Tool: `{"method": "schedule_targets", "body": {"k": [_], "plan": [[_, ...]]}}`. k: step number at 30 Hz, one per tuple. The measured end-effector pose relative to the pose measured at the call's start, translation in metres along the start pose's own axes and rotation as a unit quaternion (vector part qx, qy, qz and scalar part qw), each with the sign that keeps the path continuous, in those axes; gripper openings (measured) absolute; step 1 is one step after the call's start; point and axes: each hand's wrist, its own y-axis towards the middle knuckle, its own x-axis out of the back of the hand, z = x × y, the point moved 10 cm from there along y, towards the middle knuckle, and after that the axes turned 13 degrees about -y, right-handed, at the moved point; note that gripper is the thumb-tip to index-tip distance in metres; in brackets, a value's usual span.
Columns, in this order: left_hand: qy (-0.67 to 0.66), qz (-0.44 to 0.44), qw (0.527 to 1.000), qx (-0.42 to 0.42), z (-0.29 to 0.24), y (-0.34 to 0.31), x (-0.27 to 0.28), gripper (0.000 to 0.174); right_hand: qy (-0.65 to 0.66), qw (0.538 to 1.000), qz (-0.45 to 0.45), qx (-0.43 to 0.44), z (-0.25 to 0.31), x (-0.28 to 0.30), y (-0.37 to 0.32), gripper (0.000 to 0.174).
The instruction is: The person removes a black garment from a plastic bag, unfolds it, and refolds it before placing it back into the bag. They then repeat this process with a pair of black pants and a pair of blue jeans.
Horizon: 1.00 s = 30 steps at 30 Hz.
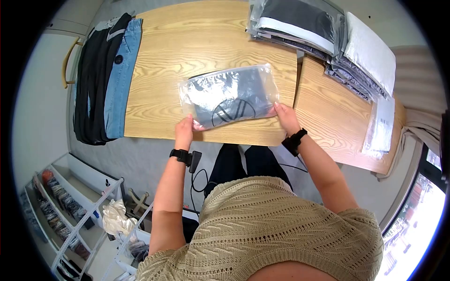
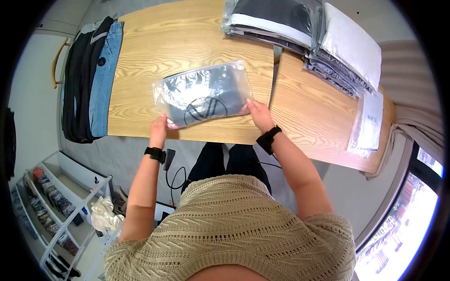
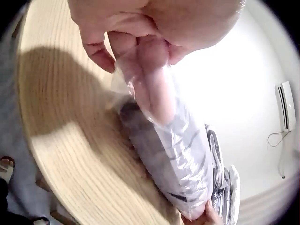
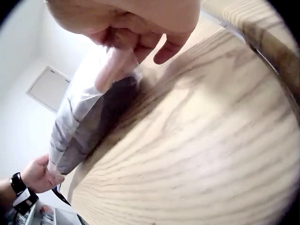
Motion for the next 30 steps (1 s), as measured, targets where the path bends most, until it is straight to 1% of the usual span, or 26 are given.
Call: {"method": "schedule_targets", "body": {"k": [1,2,4,5,6,7,8,10,11,12,13,15,16,17,18,20,21,23,24,25,26,27,28,30], "plan": [[-0.003,-0.020,1.000,-0.015,-0.004,-0.004,-0.001,0.042,0.025,0.999,-0.038,-0.015,0.000,0.003,-0.005,0.038],[-0.002,-0.020,1.000,-0.016,-0.007,-0.006,-0.004,0.042,0.026,0.999,-0.038,-0.014,0.000,0.000,-0.007,0.038],[0.011,-0.052,0.998,-0.030,-0.013,-0.012,-0.005,0.039,0.041,0.991,-0.122,-0.025,-0.006,0.009,-0.013,0.038],[-0.017,-0.054,0.998,-0.025,-0.003,-0.011,-0.007,0.040,0.041,0.991,-0.122,-0.026,-0.007,0.005,-0.014,0.038],[-0.017,-0.053,0.998,-0.024,0.002,-0.010,-0.008,0.040,0.028,0.986,-0.158,-0.048,-0.012,0.008,-0.018,0.038],[-0.029,-0.044,0.999,0.010,0.012,-0.008,-0.010,0.040,0.016,0.978,-0.195,-0.069,-0.015,0.013,-0.020,0.037],[-0.042,-0.035,0.998,0.044,0.022,-0.006,-0.013,0.040,0.016,0.978,-0.196,-0.068,-0.015,0.013,-0.018,0.037],[-0.048,-0.041,0.997,0.040,0.026,-0.004,-0.015,0.040,0.022,0.973,-0.180,-0.143,-0.029,0.008,-0.016,0.027],[-0.053,-0.047,0.997,0.038,0.028,-0.005,-0.013,0.041,0.022,0.973,-0.180,-0.143,-0.029,0.004,-0.016,0.027],[-0.053,-0.046,0.997,0.038,0.028,-0.006,-0.013,0.041,-0.083,0.936,-0.334,-0.070,0.000,0.026,-0.030,0.021],[-0.053,-0.049,0.996,0.042,0.028,-0.006,-0.013,0.041,-0.185,0.861,-0.474,0.006,0.043,0.038,-0.054,0.019],[-0.053,-0.050,0.996,0.044,0.026,-0.006,-0.014,0.041,-0.179,0.910,-0.352,0.128,0.101,0.005,-0.055,0.031],[-0.058,-0.051,0.996,0.044,0.027,-0.005,-0.014,0.041,-0.283,0.910,-0.256,0.163,0.124,-0.024,-0.044,0.034],[-0.063,-0.052,0.996,0.044,0.029,-0.005,-0.014,0.042,-0.381,0.891,-0.153,0.194,0.135,-0.056,-0.037,0.037],[-0.062,-0.051,0.996,0.043,0.030,-0.006,-0.015,0.042,-0.380,0.891,-0.155,0.194,0.136,-0.065,-0.030,0.037],[-0.034,-0.056,0.998,0.020,0.027,-0.005,-0.010,0.042,-0.482,0.829,-0.175,0.224,0.139,-0.087,-0.009,0.044],[-0.031,-0.057,0.998,0.019,0.027,-0.005,-0.005,0.042,-0.478,0.831,-0.176,0.225,0.139,-0.086,0.000,0.044],[0.072,-0.149,0.986,0.028,0.029,-0.009,0.021,0.030,-0.498,0.827,-0.151,0.216,0.132,-0.087,0.013,0.046],[0.074,-0.147,0.986,0.028,0.017,-0.014,0.015,0.030,-0.497,0.827,-0.152,0.214,0.132,-0.088,0.014,0.046],[0.246,-0.172,0.932,-0.205,-0.055,-0.033,-0.006,0.024,-0.499,0.827,-0.149,0.213,0.132,-0.088,0.016,0.047],[0.393,-0.183,0.797,-0.420,-0.104,-0.068,-0.046,0.023,-0.502,0.825,-0.145,0.214,0.131,-0.087,0.015,0.048],[0.394,-0.051,0.824,-0.404,-0.097,-0.057,-0.076,0.029,-0.504,0.824,-0.144,0.215,0.130,-0.087,0.013,0.048],[0.389,0.080,0.834,-0.383,-0.090,-0.045,-0.108,0.038,-0.513,0.820,-0.142,0.212,0.130,-0.089,0.013,0.047],[0.473,0.113,0.767,-0.419,-0.087,-0.036,-0.146,0.050,-0.521,0.813,-0.147,0.216,0.134,-0.087,0.018,0.046]]}}
